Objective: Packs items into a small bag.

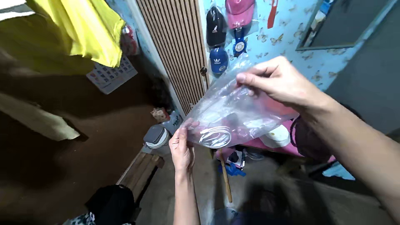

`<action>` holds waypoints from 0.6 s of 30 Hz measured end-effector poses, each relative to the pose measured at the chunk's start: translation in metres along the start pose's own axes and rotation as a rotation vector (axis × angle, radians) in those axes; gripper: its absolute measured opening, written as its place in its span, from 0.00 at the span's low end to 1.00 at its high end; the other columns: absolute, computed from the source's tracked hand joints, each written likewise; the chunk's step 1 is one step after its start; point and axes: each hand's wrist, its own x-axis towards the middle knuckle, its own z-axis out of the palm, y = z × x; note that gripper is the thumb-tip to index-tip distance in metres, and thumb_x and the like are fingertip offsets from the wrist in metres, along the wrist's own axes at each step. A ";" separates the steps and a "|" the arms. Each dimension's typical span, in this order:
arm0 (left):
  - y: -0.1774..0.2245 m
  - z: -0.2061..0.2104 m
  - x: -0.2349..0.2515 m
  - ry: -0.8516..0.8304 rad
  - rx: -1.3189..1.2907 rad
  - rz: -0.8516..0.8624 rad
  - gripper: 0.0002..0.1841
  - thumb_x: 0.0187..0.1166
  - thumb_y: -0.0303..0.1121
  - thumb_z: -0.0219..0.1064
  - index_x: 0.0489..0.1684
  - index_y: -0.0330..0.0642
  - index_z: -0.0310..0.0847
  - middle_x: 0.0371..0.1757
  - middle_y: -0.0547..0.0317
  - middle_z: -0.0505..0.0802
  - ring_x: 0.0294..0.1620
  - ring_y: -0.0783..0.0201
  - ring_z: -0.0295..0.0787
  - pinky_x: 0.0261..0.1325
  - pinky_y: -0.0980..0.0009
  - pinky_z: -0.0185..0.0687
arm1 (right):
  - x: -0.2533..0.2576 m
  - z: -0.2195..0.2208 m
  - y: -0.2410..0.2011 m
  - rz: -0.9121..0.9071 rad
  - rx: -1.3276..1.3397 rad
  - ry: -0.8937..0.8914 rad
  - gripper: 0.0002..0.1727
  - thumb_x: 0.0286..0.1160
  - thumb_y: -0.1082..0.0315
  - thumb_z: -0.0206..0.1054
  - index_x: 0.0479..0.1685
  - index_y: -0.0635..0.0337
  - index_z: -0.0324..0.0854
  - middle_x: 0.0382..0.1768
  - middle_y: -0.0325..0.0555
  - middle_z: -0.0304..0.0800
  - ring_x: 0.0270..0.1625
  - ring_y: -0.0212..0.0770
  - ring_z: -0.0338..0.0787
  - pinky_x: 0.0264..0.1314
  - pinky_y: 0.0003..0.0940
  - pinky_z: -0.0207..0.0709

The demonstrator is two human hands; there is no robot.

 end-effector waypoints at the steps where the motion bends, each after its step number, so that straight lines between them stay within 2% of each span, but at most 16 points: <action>1: -0.001 -0.004 0.001 -0.026 -0.011 0.050 0.19 0.89 0.48 0.58 0.61 0.50 0.91 0.54 0.62 0.97 0.46 0.70 0.96 0.51 0.73 0.93 | 0.000 0.000 -0.002 0.009 -0.014 0.048 0.14 0.86 0.62 0.65 0.33 0.56 0.90 0.24 0.26 0.88 0.19 0.18 0.80 0.22 0.15 0.78; 4: -0.004 -0.012 0.003 -0.034 -0.088 0.172 0.17 0.86 0.49 0.61 0.56 0.53 0.94 0.51 0.64 0.98 0.42 0.72 0.96 0.47 0.74 0.93 | -0.001 0.001 -0.006 0.030 -0.020 0.083 0.16 0.86 0.60 0.65 0.27 0.53 0.89 0.13 0.24 0.78 0.10 0.16 0.68 0.10 0.14 0.64; 6: -0.005 -0.016 0.004 0.032 -0.178 0.178 0.14 0.85 0.47 0.64 0.50 0.54 0.95 0.48 0.66 0.97 0.41 0.72 0.95 0.45 0.75 0.93 | -0.003 0.003 -0.008 0.015 -0.042 0.090 0.18 0.86 0.59 0.65 0.23 0.51 0.87 0.12 0.23 0.76 0.10 0.16 0.65 0.10 0.15 0.58; 7: -0.006 -0.016 0.005 0.070 -0.228 0.155 0.14 0.85 0.47 0.64 0.49 0.54 0.95 0.48 0.66 0.97 0.42 0.73 0.95 0.45 0.74 0.93 | -0.004 0.006 -0.008 0.000 -0.054 0.098 0.18 0.86 0.59 0.65 0.23 0.51 0.87 0.13 0.22 0.76 0.12 0.15 0.66 0.12 0.14 0.58; 8: -0.007 -0.016 0.004 0.078 -0.286 0.113 0.14 0.84 0.50 0.65 0.52 0.56 0.94 0.50 0.68 0.97 0.46 0.73 0.94 0.48 0.74 0.92 | -0.005 0.010 -0.007 -0.018 -0.052 0.108 0.18 0.86 0.59 0.65 0.23 0.51 0.87 0.14 0.22 0.77 0.13 0.14 0.67 0.14 0.13 0.60; 9: -0.009 -0.016 0.002 0.030 -0.358 0.055 0.19 0.81 0.55 0.66 0.60 0.58 0.90 0.56 0.68 0.95 0.54 0.71 0.93 0.56 0.71 0.91 | -0.004 0.014 -0.008 -0.026 -0.033 0.123 0.19 0.86 0.60 0.65 0.22 0.52 0.86 0.14 0.22 0.77 0.14 0.14 0.68 0.15 0.13 0.61; 11: -0.016 -0.018 -0.001 -0.195 -0.457 -0.091 0.36 0.74 0.63 0.68 0.84 0.62 0.70 0.77 0.63 0.84 0.75 0.61 0.83 0.73 0.60 0.83 | -0.001 0.020 -0.011 -0.019 0.043 0.144 0.19 0.86 0.61 0.65 0.21 0.52 0.86 0.15 0.23 0.80 0.16 0.14 0.74 0.18 0.12 0.68; 12: -0.020 -0.016 -0.003 -0.253 -0.470 -0.181 0.40 0.74 0.62 0.69 0.88 0.64 0.64 0.81 0.60 0.80 0.77 0.59 0.81 0.73 0.58 0.83 | 0.002 0.021 -0.011 -0.016 0.080 0.138 0.20 0.87 0.62 0.64 0.20 0.52 0.85 0.15 0.24 0.82 0.17 0.15 0.76 0.19 0.13 0.71; 14: -0.024 -0.008 -0.009 -0.224 -0.461 -0.337 0.32 0.79 0.53 0.70 0.84 0.60 0.70 0.76 0.57 0.86 0.68 0.60 0.89 0.64 0.60 0.89 | 0.006 0.021 -0.009 0.014 0.118 0.090 0.21 0.87 0.61 0.64 0.20 0.54 0.86 0.15 0.27 0.82 0.17 0.18 0.76 0.19 0.15 0.71; 16: -0.023 -0.007 -0.011 -0.196 -0.448 -0.402 0.26 0.82 0.51 0.67 0.78 0.56 0.78 0.66 0.56 0.91 0.61 0.61 0.92 0.60 0.60 0.92 | 0.009 0.019 -0.003 0.048 0.112 0.043 0.22 0.87 0.59 0.64 0.19 0.54 0.86 0.14 0.29 0.81 0.15 0.19 0.75 0.17 0.16 0.69; 18: -0.019 -0.008 -0.011 -0.182 -0.446 -0.413 0.24 0.82 0.52 0.67 0.73 0.53 0.82 0.62 0.55 0.92 0.60 0.61 0.93 0.59 0.60 0.92 | 0.009 0.015 0.000 0.096 0.084 0.025 0.22 0.85 0.57 0.66 0.18 0.54 0.87 0.14 0.29 0.81 0.14 0.19 0.74 0.15 0.16 0.68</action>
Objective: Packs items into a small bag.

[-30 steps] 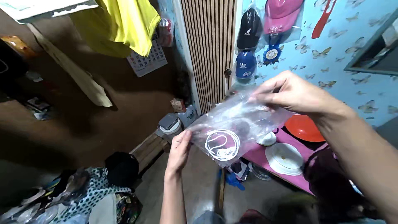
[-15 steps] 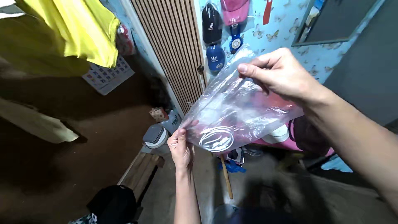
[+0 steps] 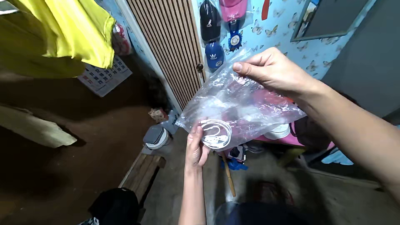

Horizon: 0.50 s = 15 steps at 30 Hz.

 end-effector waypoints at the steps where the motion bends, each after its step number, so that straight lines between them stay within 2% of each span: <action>1: 0.001 0.001 -0.001 -0.001 -0.001 -0.001 0.25 0.81 0.54 0.68 0.70 0.52 0.83 0.62 0.55 0.93 0.59 0.61 0.93 0.60 0.61 0.91 | -0.001 -0.002 0.000 0.012 -0.020 -0.003 0.20 0.84 0.57 0.68 0.19 0.53 0.87 0.14 0.28 0.81 0.14 0.19 0.73 0.15 0.16 0.66; 2: 0.002 0.002 -0.001 0.002 0.012 -0.003 0.26 0.79 0.57 0.68 0.69 0.51 0.85 0.61 0.55 0.94 0.59 0.61 0.93 0.60 0.62 0.91 | -0.002 -0.002 -0.001 0.014 -0.047 -0.006 0.19 0.83 0.58 0.69 0.19 0.52 0.87 0.14 0.27 0.79 0.14 0.18 0.71 0.15 0.16 0.62; 3: 0.002 0.005 -0.002 0.028 0.030 -0.011 0.26 0.78 0.58 0.69 0.66 0.51 0.87 0.60 0.55 0.94 0.58 0.62 0.94 0.60 0.63 0.91 | -0.004 -0.002 -0.004 0.009 -0.083 -0.018 0.18 0.81 0.59 0.70 0.20 0.52 0.88 0.14 0.27 0.81 0.14 0.18 0.72 0.15 0.15 0.64; 5: -0.003 0.015 -0.001 0.133 0.051 -0.002 0.19 0.78 0.51 0.72 0.55 0.49 0.91 0.52 0.55 0.96 0.50 0.64 0.96 0.54 0.66 0.93 | -0.008 0.002 -0.009 -0.016 -0.146 -0.043 0.16 0.80 0.60 0.72 0.21 0.53 0.89 0.15 0.27 0.82 0.14 0.17 0.72 0.15 0.14 0.63; 8: -0.015 0.025 0.000 0.252 0.063 0.082 0.10 0.77 0.42 0.75 0.47 0.48 0.91 0.43 0.57 0.96 0.42 0.66 0.95 0.48 0.67 0.93 | -0.009 0.002 -0.011 -0.074 -0.237 -0.056 0.15 0.79 0.60 0.72 0.24 0.54 0.90 0.16 0.26 0.83 0.16 0.15 0.72 0.17 0.13 0.63; 11: -0.021 0.035 0.001 0.392 0.102 0.164 0.13 0.78 0.49 0.73 0.42 0.50 0.90 0.34 0.62 0.94 0.35 0.70 0.93 0.44 0.69 0.93 | -0.009 -0.002 -0.012 -0.066 -0.289 -0.037 0.15 0.80 0.59 0.72 0.25 0.54 0.91 0.17 0.26 0.84 0.17 0.14 0.73 0.18 0.14 0.65; 13: -0.018 0.025 -0.003 0.266 0.085 0.103 0.18 0.79 0.56 0.68 0.41 0.52 0.91 0.36 0.63 0.95 0.39 0.70 0.94 0.47 0.68 0.93 | -0.011 -0.005 -0.010 -0.037 -0.301 -0.013 0.16 0.80 0.57 0.71 0.24 0.54 0.91 0.17 0.27 0.85 0.18 0.15 0.76 0.20 0.15 0.67; 14: -0.016 0.014 -0.005 0.122 0.075 0.064 0.19 0.78 0.58 0.67 0.46 0.53 0.92 0.42 0.63 0.96 0.44 0.70 0.94 0.51 0.67 0.92 | -0.012 -0.008 -0.009 -0.027 -0.305 0.002 0.16 0.80 0.57 0.71 0.24 0.53 0.91 0.17 0.27 0.85 0.18 0.15 0.76 0.20 0.15 0.67; 15: -0.014 0.004 -0.007 -0.019 0.068 0.038 0.19 0.78 0.55 0.70 0.56 0.54 0.90 0.50 0.62 0.96 0.49 0.68 0.94 0.55 0.66 0.92 | -0.012 -0.011 -0.008 -0.024 -0.302 0.019 0.16 0.80 0.57 0.71 0.24 0.53 0.90 0.17 0.26 0.85 0.18 0.14 0.76 0.20 0.14 0.67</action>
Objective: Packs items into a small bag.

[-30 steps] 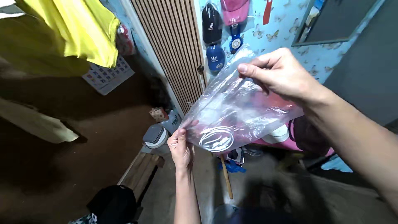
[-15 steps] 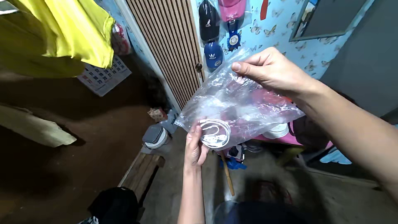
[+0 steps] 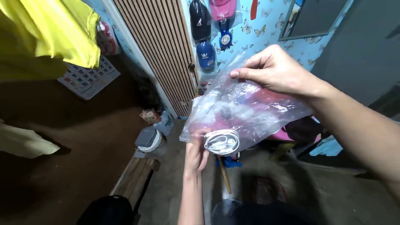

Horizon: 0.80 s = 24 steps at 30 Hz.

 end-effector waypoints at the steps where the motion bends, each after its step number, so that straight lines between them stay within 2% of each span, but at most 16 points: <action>1: 0.002 -0.006 -0.001 -0.091 -0.007 -0.018 0.21 0.78 0.49 0.73 0.65 0.54 0.87 0.58 0.59 0.94 0.54 0.67 0.93 0.57 0.65 0.91 | 0.000 -0.003 0.002 0.012 0.012 0.019 0.16 0.80 0.58 0.71 0.24 0.53 0.90 0.17 0.25 0.84 0.18 0.14 0.75 0.20 0.13 0.67; 2: 0.004 -0.007 -0.002 -0.118 -0.019 -0.036 0.23 0.77 0.44 0.75 0.70 0.53 0.84 0.62 0.56 0.93 0.56 0.65 0.93 0.58 0.64 0.91 | 0.000 -0.006 0.004 0.030 0.029 0.031 0.16 0.81 0.59 0.71 0.24 0.53 0.90 0.17 0.24 0.83 0.17 0.14 0.74 0.19 0.13 0.66; 5: 0.006 0.001 -0.005 0.012 -0.066 -0.054 0.19 0.79 0.39 0.73 0.67 0.47 0.87 0.58 0.49 0.94 0.52 0.61 0.96 0.54 0.62 0.94 | -0.005 -0.012 0.012 0.122 0.147 -0.053 0.17 0.83 0.56 0.68 0.27 0.53 0.91 0.13 0.25 0.77 0.12 0.16 0.67 0.13 0.14 0.59; 6: 0.005 0.001 -0.005 0.052 -0.072 -0.054 0.18 0.81 0.39 0.71 0.67 0.46 0.87 0.56 0.49 0.95 0.51 0.61 0.96 0.52 0.62 0.94 | -0.008 -0.016 0.014 0.160 0.196 -0.154 0.14 0.82 0.55 0.68 0.33 0.53 0.91 0.16 0.26 0.79 0.14 0.18 0.70 0.15 0.15 0.63; 7: 0.005 -0.001 -0.006 0.089 -0.067 -0.053 0.17 0.82 0.39 0.70 0.66 0.46 0.87 0.55 0.49 0.95 0.49 0.61 0.96 0.50 0.63 0.95 | -0.011 -0.021 0.016 0.190 0.246 -0.279 0.10 0.78 0.58 0.69 0.44 0.53 0.91 0.23 0.29 0.86 0.20 0.20 0.79 0.21 0.16 0.74; 8: 0.004 -0.002 -0.006 0.119 -0.052 -0.049 0.17 0.83 0.39 0.69 0.66 0.47 0.87 0.54 0.50 0.95 0.47 0.62 0.96 0.48 0.64 0.95 | -0.013 -0.026 0.019 0.206 0.292 -0.396 0.14 0.72 0.65 0.71 0.55 0.56 0.89 0.33 0.35 0.93 0.29 0.25 0.89 0.30 0.20 0.87; 9: 0.003 -0.004 -0.007 0.137 -0.043 -0.044 0.16 0.84 0.38 0.68 0.67 0.47 0.86 0.54 0.50 0.95 0.48 0.62 0.96 0.49 0.64 0.95 | -0.014 -0.028 0.020 0.212 0.320 -0.473 0.19 0.68 0.72 0.72 0.60 0.58 0.87 0.39 0.39 0.96 0.35 0.29 0.94 0.34 0.23 0.91; 11: 0.002 -0.008 -0.011 0.128 -0.051 -0.052 0.16 0.84 0.37 0.68 0.66 0.47 0.86 0.55 0.49 0.95 0.48 0.61 0.96 0.50 0.62 0.95 | -0.018 -0.026 0.022 0.216 0.310 -0.478 0.16 0.67 0.81 0.69 0.53 0.62 0.90 0.40 0.41 0.97 0.34 0.29 0.93 0.33 0.22 0.88; 14: 0.006 -0.020 -0.020 -0.170 -0.044 -0.090 0.20 0.84 0.37 0.67 0.73 0.50 0.84 0.62 0.52 0.93 0.55 0.64 0.94 0.57 0.65 0.92 | -0.017 -0.023 0.037 0.122 0.338 -0.393 0.10 0.65 0.72 0.66 0.32 0.54 0.94 0.39 0.35 0.94 0.38 0.26 0.91 0.38 0.21 0.86; 16: 0.008 -0.026 -0.022 -0.366 0.032 -0.091 0.21 0.85 0.39 0.65 0.76 0.54 0.83 0.64 0.56 0.93 0.53 0.71 0.92 0.54 0.73 0.89 | -0.013 -0.023 0.043 0.121 0.470 -0.392 0.11 0.64 0.71 0.64 0.22 0.49 0.92 0.38 0.33 0.93 0.41 0.26 0.89 0.40 0.20 0.84; 17: 0.008 -0.028 -0.024 -0.416 0.075 -0.087 0.20 0.87 0.39 0.64 0.76 0.55 0.83 0.63 0.56 0.93 0.52 0.73 0.92 0.53 0.75 0.88 | -0.011 -0.022 0.044 0.152 0.568 -0.394 0.13 0.65 0.72 0.62 0.20 0.49 0.89 0.38 0.33 0.93 0.41 0.26 0.89 0.41 0.20 0.84; 19: 0.008 -0.024 -0.025 -0.395 0.130 -0.034 0.17 0.88 0.37 0.62 0.71 0.52 0.87 0.60 0.56 0.95 0.49 0.73 0.92 0.51 0.75 0.88 | -0.014 -0.016 0.044 0.277 0.837 -0.322 0.15 0.73 0.74 0.55 0.25 0.50 0.86 0.38 0.36 0.92 0.42 0.28 0.91 0.43 0.22 0.86; 20: 0.008 -0.020 -0.025 -0.341 0.143 0.014 0.16 0.87 0.37 0.63 0.67 0.51 0.90 0.60 0.56 0.95 0.51 0.71 0.93 0.54 0.73 0.90 | -0.018 -0.011 0.043 0.345 0.993 -0.245 0.16 0.81 0.72 0.50 0.36 0.52 0.86 0.41 0.39 0.93 0.45 0.31 0.92 0.46 0.25 0.88; 22: 0.005 -0.013 -0.025 -0.209 0.153 0.125 0.14 0.85 0.36 0.65 0.62 0.51 0.93 0.63 0.56 0.94 0.56 0.68 0.93 0.58 0.69 0.90 | -0.029 0.002 0.046 0.349 1.181 -0.081 0.22 0.93 0.53 0.46 0.62 0.53 0.82 0.52 0.41 0.93 0.55 0.36 0.93 0.58 0.32 0.89; 23: 0.003 -0.010 -0.025 -0.152 0.158 0.177 0.14 0.85 0.35 0.65 0.62 0.51 0.93 0.64 0.55 0.93 0.57 0.67 0.93 0.59 0.68 0.90 | -0.038 0.012 0.050 0.299 1.175 -0.033 0.30 0.89 0.39 0.46 0.69 0.51 0.79 0.58 0.40 0.93 0.60 0.36 0.91 0.63 0.33 0.86; 24: 0.001 -0.009 -0.023 -0.105 0.179 0.227 0.14 0.85 0.35 0.65 0.62 0.51 0.93 0.65 0.54 0.93 0.57 0.66 0.93 0.59 0.67 0.90 | -0.050 0.025 0.054 0.255 1.174 -0.011 0.42 0.79 0.26 0.49 0.76 0.52 0.76 0.65 0.42 0.91 0.67 0.39 0.89 0.68 0.36 0.84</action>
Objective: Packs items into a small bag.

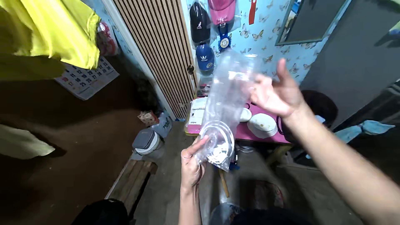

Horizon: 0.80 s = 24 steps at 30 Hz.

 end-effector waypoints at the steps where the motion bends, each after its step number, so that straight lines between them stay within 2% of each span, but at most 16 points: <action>1: -0.003 0.001 0.001 0.031 0.052 0.043 0.14 0.85 0.34 0.64 0.63 0.50 0.92 0.65 0.54 0.92 0.57 0.66 0.92 0.59 0.68 0.90 | -0.011 0.002 0.017 -0.017 0.012 -0.019 0.51 0.67 0.19 0.54 0.78 0.51 0.74 0.69 0.43 0.88 0.71 0.42 0.87 0.71 0.39 0.83; 2: -0.006 0.004 0.002 0.051 0.138 0.085 0.15 0.86 0.34 0.63 0.63 0.50 0.92 0.65 0.54 0.93 0.56 0.67 0.92 0.59 0.69 0.90 | -0.021 0.007 0.034 -0.017 0.056 -0.036 0.52 0.58 0.17 0.61 0.75 0.48 0.78 0.67 0.42 0.90 0.69 0.42 0.89 0.69 0.39 0.84; 3: -0.009 0.006 0.004 0.045 0.230 0.119 0.16 0.87 0.32 0.60 0.64 0.48 0.92 0.67 0.52 0.92 0.62 0.63 0.91 0.64 0.66 0.88 | -0.030 0.011 0.049 -0.003 0.114 -0.082 0.50 0.55 0.20 0.67 0.73 0.46 0.79 0.66 0.40 0.90 0.67 0.41 0.89 0.69 0.39 0.84; 5: -0.014 0.012 0.006 0.009 0.420 0.149 0.19 0.87 0.27 0.55 0.66 0.46 0.90 0.74 0.48 0.87 0.74 0.54 0.84 0.76 0.59 0.81 | -0.039 0.015 0.069 0.037 0.241 -0.137 0.43 0.57 0.31 0.77 0.71 0.47 0.80 0.63 0.41 0.91 0.67 0.40 0.88 0.72 0.41 0.81; 7: -0.021 0.018 0.007 -0.015 0.620 0.166 0.23 0.85 0.24 0.51 0.70 0.48 0.88 0.83 0.49 0.79 0.82 0.52 0.77 0.81 0.56 0.78 | -0.043 0.028 0.069 0.102 0.295 -0.015 0.35 0.62 0.46 0.82 0.68 0.52 0.80 0.60 0.44 0.92 0.65 0.41 0.90 0.72 0.42 0.82; 8: -0.024 0.020 0.008 -0.028 0.707 0.175 0.25 0.83 0.23 0.51 0.72 0.49 0.87 0.87 0.50 0.74 0.85 0.51 0.73 0.82 0.56 0.77 | -0.043 0.037 0.064 0.141 0.278 0.086 0.29 0.64 0.56 0.82 0.65 0.54 0.79 0.55 0.45 0.93 0.60 0.39 0.92 0.68 0.39 0.85; 10: -0.028 0.022 0.008 -0.076 0.814 0.184 0.27 0.80 0.22 0.51 0.74 0.52 0.85 0.92 0.52 0.65 0.89 0.51 0.66 0.82 0.56 0.77 | -0.041 0.047 0.058 0.220 0.221 0.248 0.21 0.68 0.72 0.74 0.62 0.58 0.79 0.48 0.48 0.94 0.49 0.40 0.95 0.57 0.38 0.90; 12: -0.029 0.023 0.007 -0.151 0.883 0.177 0.29 0.80 0.21 0.53 0.76 0.58 0.83 0.95 0.53 0.58 0.90 0.53 0.64 0.81 0.56 0.79 | -0.040 0.044 0.057 0.274 0.188 0.321 0.18 0.72 0.76 0.70 0.61 0.60 0.80 0.47 0.50 0.95 0.46 0.41 0.96 0.53 0.39 0.92; 14: -0.028 0.020 0.006 -0.255 0.934 0.150 0.31 0.78 0.24 0.57 0.81 0.64 0.78 0.97 0.55 0.50 0.91 0.54 0.61 0.81 0.58 0.78 | -0.039 0.039 0.056 0.315 0.174 0.356 0.16 0.78 0.77 0.66 0.64 0.62 0.78 0.48 0.51 0.94 0.46 0.42 0.95 0.53 0.39 0.91; 15: -0.026 0.017 0.005 -0.311 0.919 0.138 0.31 0.78 0.27 0.61 0.83 0.64 0.76 0.97 0.54 0.47 0.92 0.52 0.58 0.82 0.56 0.77 | -0.038 0.035 0.055 0.338 0.168 0.361 0.15 0.81 0.78 0.62 0.64 0.63 0.76 0.48 0.52 0.94 0.47 0.42 0.96 0.55 0.39 0.91; 17: -0.021 0.011 0.005 -0.370 0.782 0.097 0.35 0.75 0.48 0.73 0.86 0.59 0.71 0.98 0.54 0.44 0.94 0.49 0.52 0.85 0.51 0.72 | -0.036 0.032 0.053 0.370 0.165 0.384 0.14 0.82 0.79 0.60 0.64 0.65 0.76 0.48 0.53 0.93 0.47 0.43 0.96 0.55 0.40 0.91; 18: -0.018 0.010 0.006 -0.353 0.664 0.070 0.43 0.70 0.58 0.75 0.89 0.57 0.66 0.98 0.56 0.46 0.94 0.49 0.53 0.85 0.50 0.72 | -0.035 0.033 0.051 0.376 0.158 0.396 0.14 0.83 0.79 0.60 0.64 0.65 0.76 0.48 0.53 0.94 0.47 0.43 0.96 0.55 0.39 0.91; 20: -0.008 0.014 0.014 -0.257 0.444 -0.022 0.56 0.65 0.69 0.73 0.95 0.59 0.50 0.96 0.62 0.56 0.87 0.59 0.67 0.79 0.60 0.78 | -0.035 0.037 0.046 0.383 0.131 0.381 0.14 0.83 0.79 0.59 0.64 0.63 0.75 0.47 0.51 0.94 0.47 0.42 0.96 0.54 0.39 0.92; 21: -0.003 0.016 0.018 -0.203 0.372 -0.103 0.55 0.66 0.67 0.74 0.96 0.61 0.46 0.93 0.63 0.62 0.83 0.61 0.73 0.74 0.63 0.81 | -0.035 0.039 0.046 0.385 0.128 0.359 0.14 0.83 0.79 0.59 0.63 0.63 0.76 0.47 0.51 0.95 0.47 0.42 0.96 0.54 0.38 0.92; 22: 0.001 0.019 0.021 -0.160 0.339 -0.200 0.52 0.70 0.61 0.75 0.96 0.63 0.47 0.89 0.63 0.70 0.77 0.63 0.79 0.70 0.65 0.84 | -0.036 0.042 0.046 0.383 0.124 0.335 0.13 0.83 0.79 0.59 0.63 0.64 0.78 0.47 0.52 0.95 0.47 0.42 0.97 0.54 0.38 0.92; 24: 0.004 0.029 0.024 -0.121 0.270 -0.376 0.40 0.76 0.40 0.76 0.90 0.57 0.60 0.70 0.55 0.88 0.59 0.60 0.92 0.58 0.63 0.92 | -0.038 0.044 0.047 0.351 0.085 0.268 0.13 0.82 0.80 0.60 0.61 0.65 0.80 0.47 0.51 0.95 0.46 0.41 0.96 0.54 0.37 0.92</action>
